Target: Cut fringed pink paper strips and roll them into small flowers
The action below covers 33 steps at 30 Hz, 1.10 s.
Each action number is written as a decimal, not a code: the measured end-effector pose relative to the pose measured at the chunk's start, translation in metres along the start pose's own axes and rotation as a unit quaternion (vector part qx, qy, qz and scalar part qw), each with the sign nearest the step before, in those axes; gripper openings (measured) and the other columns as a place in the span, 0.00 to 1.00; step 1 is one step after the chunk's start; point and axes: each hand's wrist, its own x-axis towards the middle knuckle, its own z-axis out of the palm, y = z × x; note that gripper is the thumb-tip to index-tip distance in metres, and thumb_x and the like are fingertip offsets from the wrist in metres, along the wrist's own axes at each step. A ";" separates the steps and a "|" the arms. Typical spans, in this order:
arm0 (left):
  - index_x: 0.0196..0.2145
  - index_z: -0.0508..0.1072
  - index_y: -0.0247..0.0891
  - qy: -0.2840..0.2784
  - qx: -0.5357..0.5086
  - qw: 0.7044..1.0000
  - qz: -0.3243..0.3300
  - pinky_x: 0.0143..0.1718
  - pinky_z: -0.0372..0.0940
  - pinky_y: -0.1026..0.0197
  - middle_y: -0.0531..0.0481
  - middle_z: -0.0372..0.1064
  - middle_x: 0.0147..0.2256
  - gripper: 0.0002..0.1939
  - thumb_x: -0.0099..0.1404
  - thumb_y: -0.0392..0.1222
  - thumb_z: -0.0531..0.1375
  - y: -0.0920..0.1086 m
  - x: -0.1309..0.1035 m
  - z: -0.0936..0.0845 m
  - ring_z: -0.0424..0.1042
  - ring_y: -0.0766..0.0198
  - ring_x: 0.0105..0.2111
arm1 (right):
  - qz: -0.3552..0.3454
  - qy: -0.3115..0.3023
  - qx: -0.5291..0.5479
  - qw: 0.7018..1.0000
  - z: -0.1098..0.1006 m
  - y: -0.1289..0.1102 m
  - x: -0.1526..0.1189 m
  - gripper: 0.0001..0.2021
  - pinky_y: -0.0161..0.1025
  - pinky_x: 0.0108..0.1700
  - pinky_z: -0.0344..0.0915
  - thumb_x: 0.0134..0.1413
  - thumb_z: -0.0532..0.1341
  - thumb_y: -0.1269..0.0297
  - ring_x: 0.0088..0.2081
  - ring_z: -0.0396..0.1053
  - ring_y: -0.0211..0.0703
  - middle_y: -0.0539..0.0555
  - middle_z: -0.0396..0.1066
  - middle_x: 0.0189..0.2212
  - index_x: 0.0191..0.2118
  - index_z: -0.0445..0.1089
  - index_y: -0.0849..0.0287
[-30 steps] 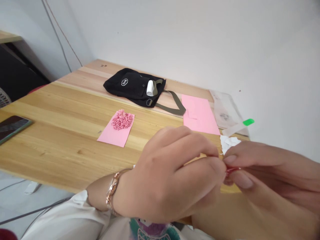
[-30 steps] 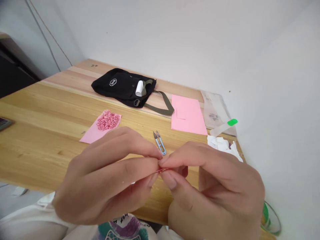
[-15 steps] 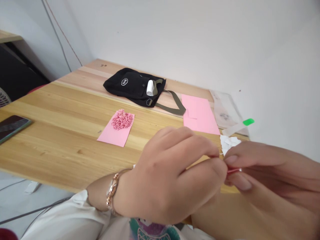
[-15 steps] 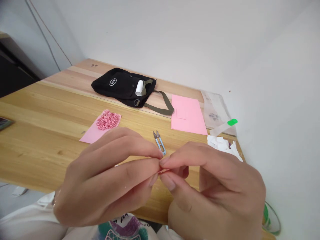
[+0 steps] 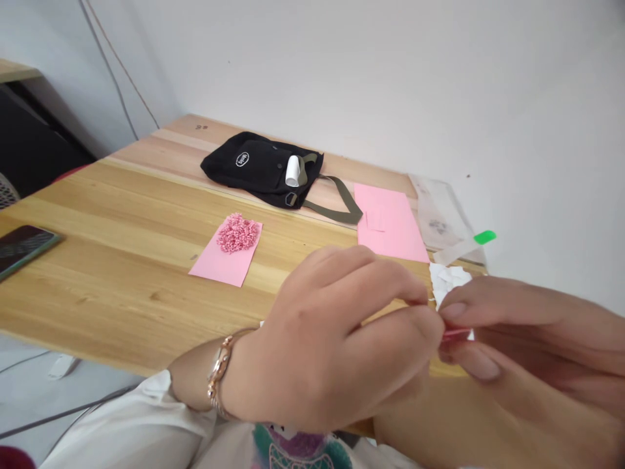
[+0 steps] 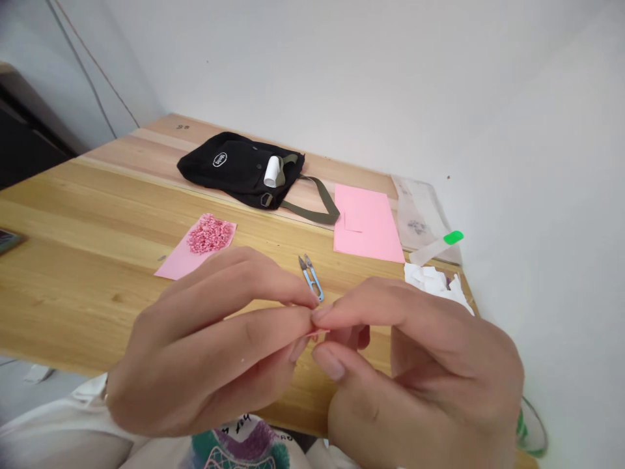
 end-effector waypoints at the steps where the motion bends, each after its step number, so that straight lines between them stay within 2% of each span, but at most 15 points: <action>1: 0.23 0.64 0.39 0.001 -0.004 1.000 -0.003 0.29 0.66 0.61 0.53 0.73 0.30 0.11 0.61 0.29 0.53 0.000 0.000 0.000 0.69 0.68 0.27 | 0.003 0.003 0.000 1.000 0.000 0.000 0.000 0.10 0.32 0.22 0.68 0.43 0.64 0.72 0.23 0.69 0.38 0.48 0.73 0.24 0.33 0.74 0.48; 12: 0.24 0.64 0.39 0.007 -0.002 1.000 -0.007 0.30 0.67 0.61 0.53 0.73 0.30 0.10 0.61 0.28 0.53 0.001 -0.001 0.001 0.70 0.68 0.28 | 0.006 0.044 -0.013 0.999 0.004 -0.002 0.000 0.10 0.36 0.19 0.66 0.43 0.62 0.72 0.21 0.67 0.40 0.49 0.72 0.21 0.29 0.75 0.47; 27: 0.24 0.67 0.39 0.001 0.002 1.000 -0.010 0.30 0.68 0.61 0.54 0.74 0.31 0.11 0.61 0.29 0.53 0.001 0.000 -0.001 0.69 0.68 0.28 | 0.004 -0.008 -0.006 1.000 -0.001 0.004 0.002 0.08 0.31 0.22 0.68 0.45 0.63 0.71 0.22 0.69 0.37 0.48 0.73 0.23 0.32 0.74 0.48; 33: 0.23 0.68 0.38 -0.003 0.004 1.000 -0.008 0.30 0.68 0.62 0.54 0.74 0.31 0.11 0.61 0.29 0.53 0.002 0.000 -0.002 0.68 0.70 0.28 | 0.018 0.010 0.004 1.000 0.000 -0.003 0.004 0.09 0.33 0.19 0.67 0.41 0.63 0.73 0.18 0.69 0.38 0.48 0.73 0.20 0.28 0.75 0.50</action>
